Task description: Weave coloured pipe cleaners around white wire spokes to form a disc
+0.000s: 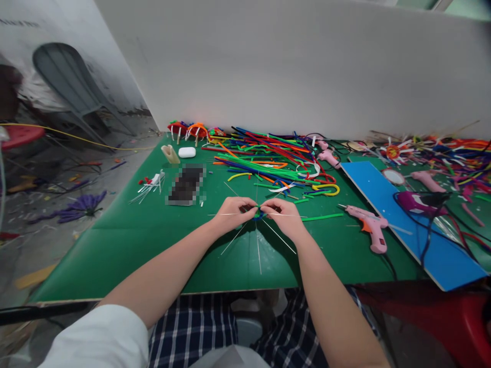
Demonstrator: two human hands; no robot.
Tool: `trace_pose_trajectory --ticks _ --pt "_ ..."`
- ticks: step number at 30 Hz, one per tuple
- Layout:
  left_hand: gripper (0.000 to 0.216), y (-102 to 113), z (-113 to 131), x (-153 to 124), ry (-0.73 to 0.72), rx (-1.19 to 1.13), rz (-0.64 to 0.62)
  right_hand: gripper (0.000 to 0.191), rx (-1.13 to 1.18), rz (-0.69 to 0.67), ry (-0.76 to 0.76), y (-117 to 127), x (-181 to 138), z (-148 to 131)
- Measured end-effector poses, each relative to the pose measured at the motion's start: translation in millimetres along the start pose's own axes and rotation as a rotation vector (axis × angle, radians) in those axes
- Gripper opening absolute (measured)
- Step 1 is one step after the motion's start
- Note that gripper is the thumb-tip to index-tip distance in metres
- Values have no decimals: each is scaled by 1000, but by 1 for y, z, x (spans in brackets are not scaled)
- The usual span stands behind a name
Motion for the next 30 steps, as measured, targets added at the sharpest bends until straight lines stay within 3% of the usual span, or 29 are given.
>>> trace_pose_trajectory --ticks 9,13,20,26,30 --pt "19 1 7 -3 -30 62 5 20 -20 -38 -11 -1 0 1" --pt "20 -2 0 0 47 -14 -6 21 -56 -25 14 2 1 0" --pt "34 -30 -22 -1 340 -465 -287 22 -71 58 41 9 1 -1" --pt "33 -23 -26 1 329 -599 -177 21 -56 76 39 11 1 -2" --pt "32 -22 -25 2 296 -592 -172 21 -48 56 28 8 1 -2"
Point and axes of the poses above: each hand's wrist, its own x-axis towards the middle knuckle, its own y-axis out of the back of the hand, z = x × y, the point moved 10 cm from there along x, towards the middle knuckle, and after that the axes turned 13 degrees about y, right-handed, at the moved point
